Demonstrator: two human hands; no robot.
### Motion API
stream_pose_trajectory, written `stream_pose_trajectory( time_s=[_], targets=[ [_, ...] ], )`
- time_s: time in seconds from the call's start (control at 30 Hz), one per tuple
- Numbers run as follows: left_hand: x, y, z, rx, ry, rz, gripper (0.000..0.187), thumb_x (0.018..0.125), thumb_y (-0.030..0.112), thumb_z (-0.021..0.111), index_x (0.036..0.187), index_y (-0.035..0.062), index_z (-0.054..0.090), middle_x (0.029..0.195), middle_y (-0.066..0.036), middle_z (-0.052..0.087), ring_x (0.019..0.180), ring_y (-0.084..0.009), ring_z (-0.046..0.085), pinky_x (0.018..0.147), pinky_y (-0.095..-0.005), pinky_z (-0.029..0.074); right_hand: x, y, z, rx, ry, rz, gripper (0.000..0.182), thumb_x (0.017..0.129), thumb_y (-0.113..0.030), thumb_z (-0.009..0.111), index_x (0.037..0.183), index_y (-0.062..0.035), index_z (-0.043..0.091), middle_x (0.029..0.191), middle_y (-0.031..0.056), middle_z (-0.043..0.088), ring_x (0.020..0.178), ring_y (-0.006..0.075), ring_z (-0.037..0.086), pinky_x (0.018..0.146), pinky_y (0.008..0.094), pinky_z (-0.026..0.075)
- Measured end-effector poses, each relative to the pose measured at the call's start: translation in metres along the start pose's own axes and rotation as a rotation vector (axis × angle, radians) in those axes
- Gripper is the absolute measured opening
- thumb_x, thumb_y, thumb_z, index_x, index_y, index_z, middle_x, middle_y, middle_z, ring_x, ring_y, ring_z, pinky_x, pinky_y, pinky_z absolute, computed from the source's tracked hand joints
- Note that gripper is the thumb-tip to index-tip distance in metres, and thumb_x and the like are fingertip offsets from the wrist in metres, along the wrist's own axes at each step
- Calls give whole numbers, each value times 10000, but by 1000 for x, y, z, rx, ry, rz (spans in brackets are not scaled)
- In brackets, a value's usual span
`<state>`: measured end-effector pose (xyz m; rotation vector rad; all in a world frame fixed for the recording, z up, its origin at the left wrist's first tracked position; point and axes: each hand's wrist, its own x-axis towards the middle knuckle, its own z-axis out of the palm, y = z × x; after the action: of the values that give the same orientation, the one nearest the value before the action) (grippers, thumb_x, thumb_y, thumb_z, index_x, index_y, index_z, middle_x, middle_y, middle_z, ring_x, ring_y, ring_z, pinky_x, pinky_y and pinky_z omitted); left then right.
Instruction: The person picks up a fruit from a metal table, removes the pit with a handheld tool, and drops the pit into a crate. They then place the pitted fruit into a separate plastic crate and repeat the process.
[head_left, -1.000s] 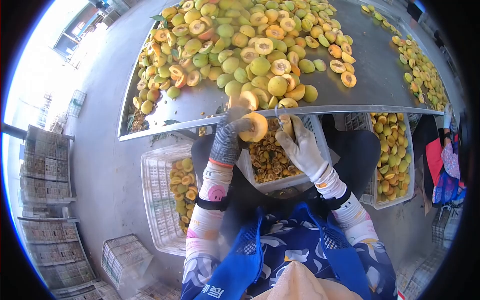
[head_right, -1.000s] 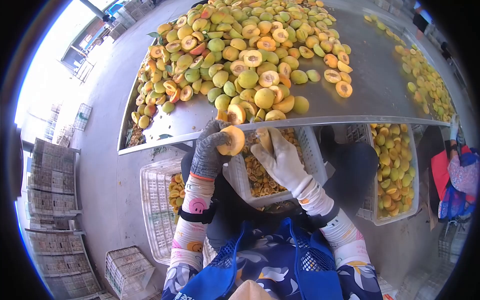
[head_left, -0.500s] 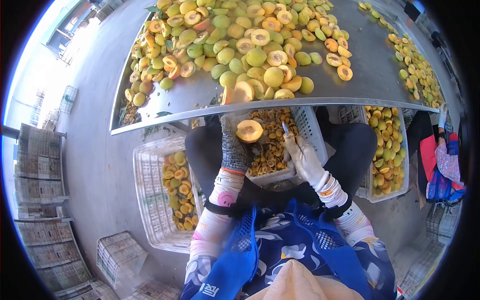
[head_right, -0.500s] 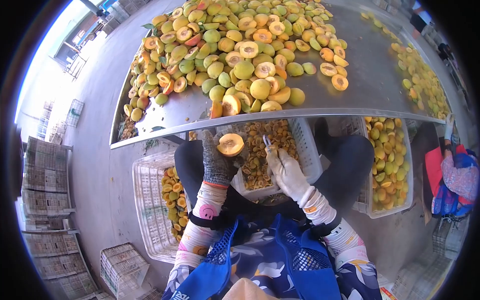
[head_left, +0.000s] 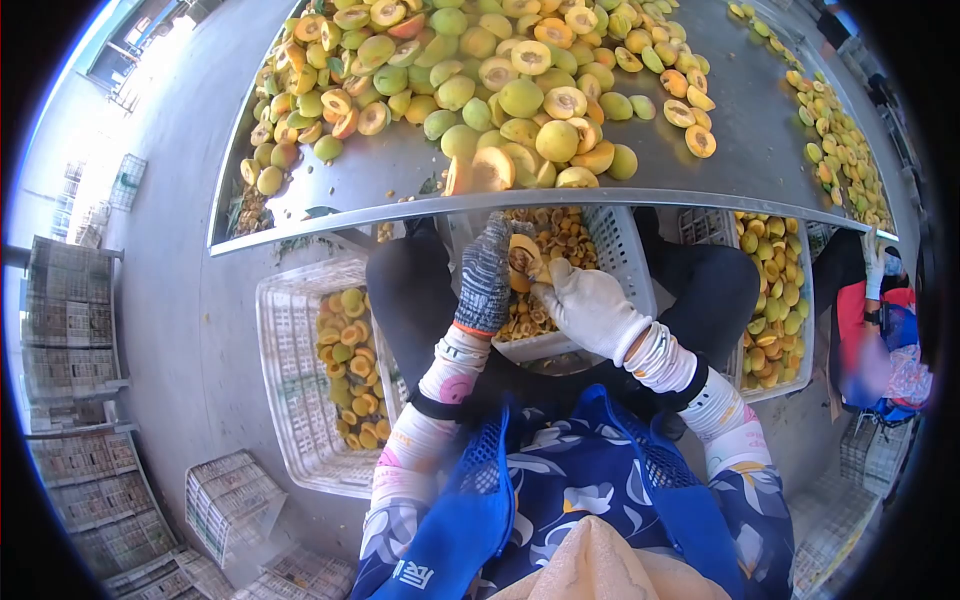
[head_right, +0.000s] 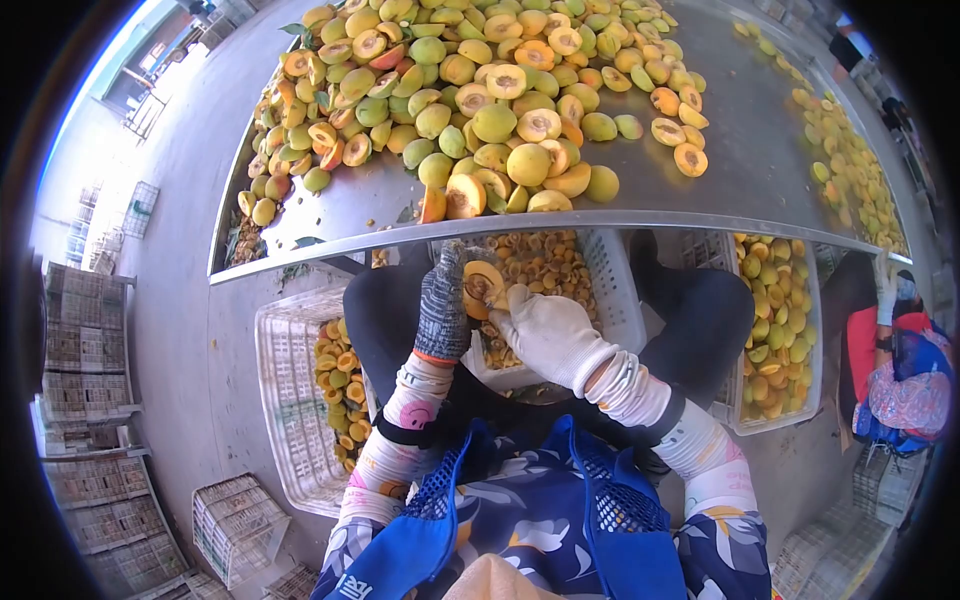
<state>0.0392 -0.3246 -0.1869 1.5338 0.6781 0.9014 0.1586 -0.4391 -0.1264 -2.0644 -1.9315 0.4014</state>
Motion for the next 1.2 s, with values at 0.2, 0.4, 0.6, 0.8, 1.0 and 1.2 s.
stream_pose_trajectory(
  time_s=[0.2,0.4,0.6,0.8,1.0,1.2],
  targets=[
    [7,3,-19,555,-138,428,242,927,90,449,1090,-32,580,942,-213,638,874,-350,615,789,-379,485,10,-1,-10,-47,-239,-22,385,929,-353,453,912,31,480,658,179,620,641,344,639,555,428,513],
    [9,-7,-16,383,-130,84,281,942,192,484,966,-51,624,874,-217,645,834,-341,616,732,-388,479,2,-4,37,249,-31,94,373,923,-315,474,900,57,481,671,237,601,650,398,614,571,468,491],
    [16,5,-17,429,-251,-154,307,959,216,459,954,-41,626,815,-207,639,777,-342,614,686,-389,469,6,9,19,352,-192,93,399,926,-346,477,936,53,486,690,273,596,707,436,606,635,499,484],
    [5,-4,-9,-818,-70,-529,325,936,147,476,1234,26,523,1142,-166,580,1028,-234,574,891,-308,462,2,-1,25,376,-20,168,405,932,-358,464,919,46,488,672,262,594,688,431,604,611,496,486],
    [-10,-16,-1,-312,86,-171,384,982,283,419,1229,2,506,1128,-97,573,1007,-170,568,874,-312,477,1,0,-3,90,-111,74,397,944,-368,426,943,24,487,641,199,609,635,374,623,559,464,497],
    [8,-3,-1,-623,84,-422,386,985,276,427,1223,-19,496,1105,-107,590,1004,-180,564,873,-310,468,8,5,10,43,-18,27,409,950,-369,409,939,35,476,631,184,611,611,354,625,529,446,498]
  ],
)
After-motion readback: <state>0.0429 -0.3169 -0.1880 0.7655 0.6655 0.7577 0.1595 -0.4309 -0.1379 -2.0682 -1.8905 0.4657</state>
